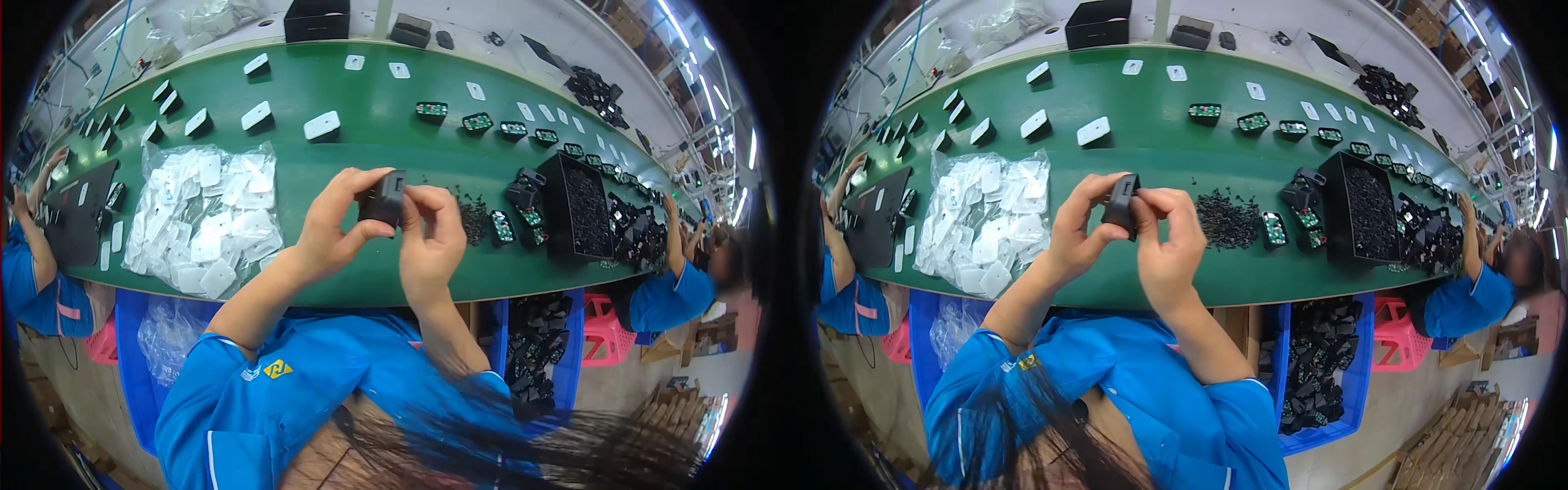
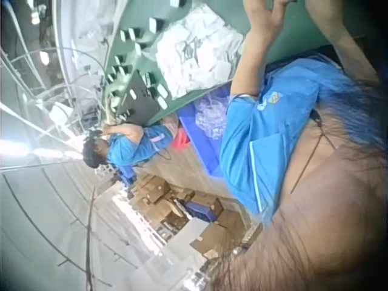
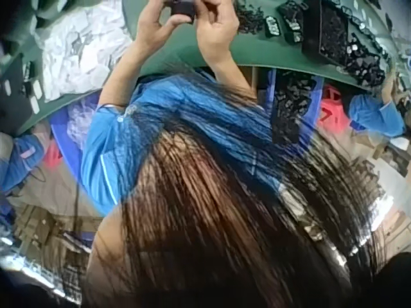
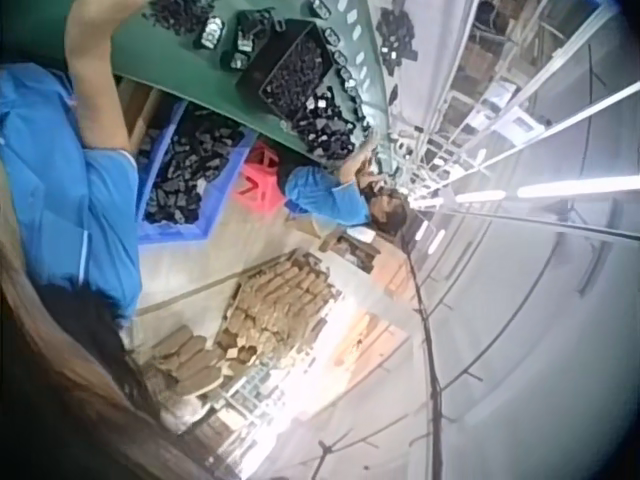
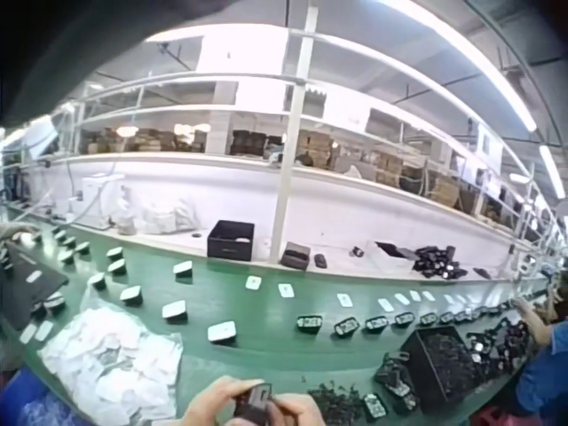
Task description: The person assembles small electronic devices by inserting circuit boards into white plastic casings. They pick up a casing, place a circuit board inside, and then use a black handheld tool to press the components together. The person repeats this process for multiple units on a green workbench.
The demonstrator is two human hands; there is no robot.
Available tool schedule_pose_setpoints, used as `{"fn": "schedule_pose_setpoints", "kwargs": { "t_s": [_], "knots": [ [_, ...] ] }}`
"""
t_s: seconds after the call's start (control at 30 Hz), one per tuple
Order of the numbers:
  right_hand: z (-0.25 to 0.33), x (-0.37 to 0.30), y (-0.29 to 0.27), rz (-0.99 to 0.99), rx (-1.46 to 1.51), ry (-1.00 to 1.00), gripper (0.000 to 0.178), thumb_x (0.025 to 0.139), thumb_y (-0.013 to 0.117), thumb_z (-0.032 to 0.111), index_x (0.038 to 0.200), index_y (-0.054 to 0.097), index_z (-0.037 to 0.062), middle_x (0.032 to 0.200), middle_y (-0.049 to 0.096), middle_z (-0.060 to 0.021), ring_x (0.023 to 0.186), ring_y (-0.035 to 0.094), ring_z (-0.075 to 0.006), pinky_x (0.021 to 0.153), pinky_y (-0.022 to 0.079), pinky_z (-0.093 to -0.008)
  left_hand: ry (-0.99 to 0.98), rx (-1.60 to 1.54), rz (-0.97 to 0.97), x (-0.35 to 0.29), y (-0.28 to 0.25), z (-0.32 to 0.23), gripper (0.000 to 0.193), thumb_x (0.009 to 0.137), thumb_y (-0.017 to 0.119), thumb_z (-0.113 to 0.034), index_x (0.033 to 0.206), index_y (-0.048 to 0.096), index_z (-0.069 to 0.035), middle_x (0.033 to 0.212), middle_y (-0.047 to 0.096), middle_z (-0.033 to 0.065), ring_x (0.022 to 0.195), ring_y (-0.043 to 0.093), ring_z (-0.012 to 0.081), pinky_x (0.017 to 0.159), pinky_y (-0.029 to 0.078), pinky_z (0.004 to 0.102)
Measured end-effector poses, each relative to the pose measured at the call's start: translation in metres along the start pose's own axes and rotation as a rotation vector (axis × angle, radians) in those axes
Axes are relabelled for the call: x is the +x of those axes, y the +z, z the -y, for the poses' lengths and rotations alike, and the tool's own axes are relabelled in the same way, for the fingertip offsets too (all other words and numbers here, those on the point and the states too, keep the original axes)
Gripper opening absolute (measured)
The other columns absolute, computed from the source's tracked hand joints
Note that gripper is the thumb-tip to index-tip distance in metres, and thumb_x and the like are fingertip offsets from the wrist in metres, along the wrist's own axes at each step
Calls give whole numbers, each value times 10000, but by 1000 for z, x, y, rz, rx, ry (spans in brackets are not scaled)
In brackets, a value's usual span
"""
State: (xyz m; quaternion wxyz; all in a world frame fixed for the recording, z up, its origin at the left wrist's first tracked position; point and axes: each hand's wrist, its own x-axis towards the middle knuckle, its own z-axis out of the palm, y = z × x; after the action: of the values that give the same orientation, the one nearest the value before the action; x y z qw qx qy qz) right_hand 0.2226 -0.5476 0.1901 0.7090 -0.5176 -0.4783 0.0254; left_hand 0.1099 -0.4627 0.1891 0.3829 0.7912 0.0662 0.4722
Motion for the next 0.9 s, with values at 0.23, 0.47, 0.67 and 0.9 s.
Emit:
{"fn": "schedule_pose_setpoints", "kwargs": {
  "t_s": [0.23,0.47,0.67,0.9],
  "knots": [
    [-3,3,-15,168,-252,-271,230,754,595,-87,976,600,-29,893,573,-115,807,555,-262,684,459,-356,-151,-121,10,-1,1,-1,541,766,734,-149,1235,515,11,1068,573,118,924,583,217,818,473,311],
    [-9,10,-33,276,848,697,196,857,672,92,999,550,32,908,600,-38,796,557,-104,690,458,-240,300,388,109,11,2,-15,670,645,789,-182,1215,508,28,1017,589,188,884,571,342,768,472,407],
    [0,6,-41,227,754,732,114,856,661,61,927,586,12,913,606,-44,787,567,-106,698,470,-247,331,419,206,10,1,-14,661,653,785,-209,1209,516,27,1026,582,187,900,566,338,781,465,412],
    [29,6,-32,126,40,-27,95,809,663,-17,884,608,-3,890,581,-41,776,570,-118,713,473,-252,92,104,155,13,-3,-13,698,721,746,-362,1238,489,31,1053,562,160,930,541,283,850,429,371]
  ]
}}
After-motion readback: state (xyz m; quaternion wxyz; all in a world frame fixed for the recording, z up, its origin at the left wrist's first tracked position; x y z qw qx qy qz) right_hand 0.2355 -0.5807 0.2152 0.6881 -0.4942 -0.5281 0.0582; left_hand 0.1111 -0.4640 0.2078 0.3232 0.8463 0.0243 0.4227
